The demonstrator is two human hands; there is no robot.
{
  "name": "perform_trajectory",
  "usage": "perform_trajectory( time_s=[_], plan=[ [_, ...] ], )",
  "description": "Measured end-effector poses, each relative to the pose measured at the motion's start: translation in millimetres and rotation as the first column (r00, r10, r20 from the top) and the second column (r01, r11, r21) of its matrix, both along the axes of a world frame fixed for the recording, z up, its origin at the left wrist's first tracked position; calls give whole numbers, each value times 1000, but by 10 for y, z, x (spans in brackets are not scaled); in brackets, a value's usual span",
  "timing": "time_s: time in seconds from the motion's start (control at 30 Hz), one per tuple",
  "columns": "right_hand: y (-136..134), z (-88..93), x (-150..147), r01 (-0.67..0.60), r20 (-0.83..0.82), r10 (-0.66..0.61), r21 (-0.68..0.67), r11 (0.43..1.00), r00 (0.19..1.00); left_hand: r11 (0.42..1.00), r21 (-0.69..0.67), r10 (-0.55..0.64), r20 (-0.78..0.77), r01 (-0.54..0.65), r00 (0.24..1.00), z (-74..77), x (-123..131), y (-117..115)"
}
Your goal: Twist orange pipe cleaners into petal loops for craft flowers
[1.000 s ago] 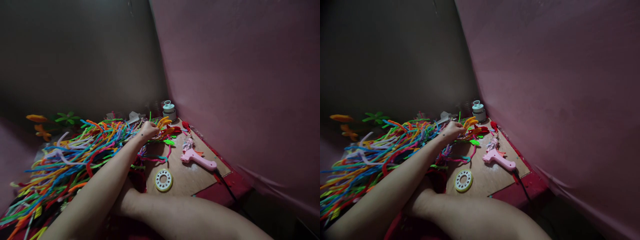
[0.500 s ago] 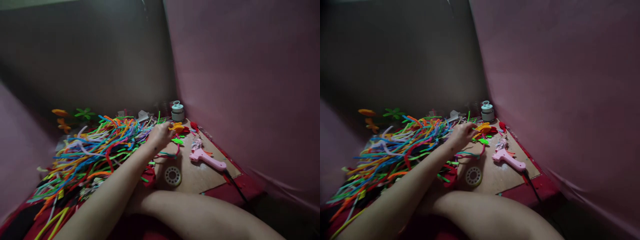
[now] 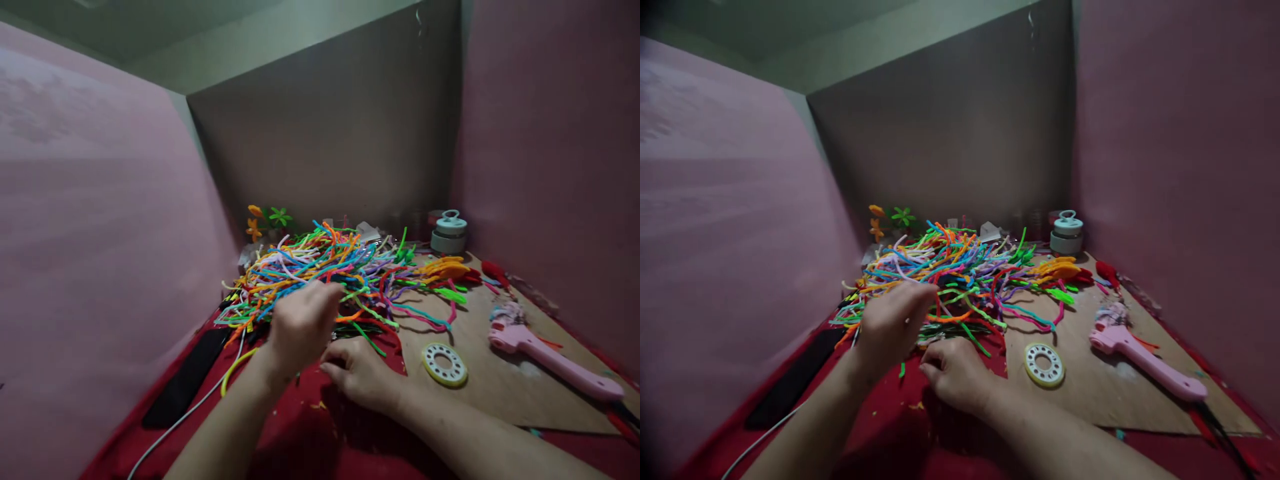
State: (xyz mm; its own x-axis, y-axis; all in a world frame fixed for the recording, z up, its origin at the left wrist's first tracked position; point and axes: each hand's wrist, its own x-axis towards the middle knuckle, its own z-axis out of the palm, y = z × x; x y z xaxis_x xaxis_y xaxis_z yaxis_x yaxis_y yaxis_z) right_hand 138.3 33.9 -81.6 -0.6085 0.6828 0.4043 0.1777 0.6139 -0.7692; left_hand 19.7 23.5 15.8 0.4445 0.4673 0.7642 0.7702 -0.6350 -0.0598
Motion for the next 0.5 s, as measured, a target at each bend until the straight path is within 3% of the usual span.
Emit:
perform_trajectory(
  time_s=[0.1, 0.2, 0.33, 0.5],
  plan=[
    [-15, 7, 7, 26, 2, -26, 8, 1000, 1000, 938, -127, 345, 264, -322, 901, 57, -636, 219],
    [-36, 24, 8, 27, 9, -27, 30, 999, 1000, 828, -319, 546, 267, -462, 794, 8, -1163, 361],
    [-59, 28, 5, 26, 49, -28, 54, 998, 998, 823, -428, 501, 233, -374, 833, -203, -1453, 444],
    [-47, -11, 5, 47, 78, -51, 64, 997, 996, 860, -387, 448, 264, -332, 854, -370, -1413, 471]
  ],
)
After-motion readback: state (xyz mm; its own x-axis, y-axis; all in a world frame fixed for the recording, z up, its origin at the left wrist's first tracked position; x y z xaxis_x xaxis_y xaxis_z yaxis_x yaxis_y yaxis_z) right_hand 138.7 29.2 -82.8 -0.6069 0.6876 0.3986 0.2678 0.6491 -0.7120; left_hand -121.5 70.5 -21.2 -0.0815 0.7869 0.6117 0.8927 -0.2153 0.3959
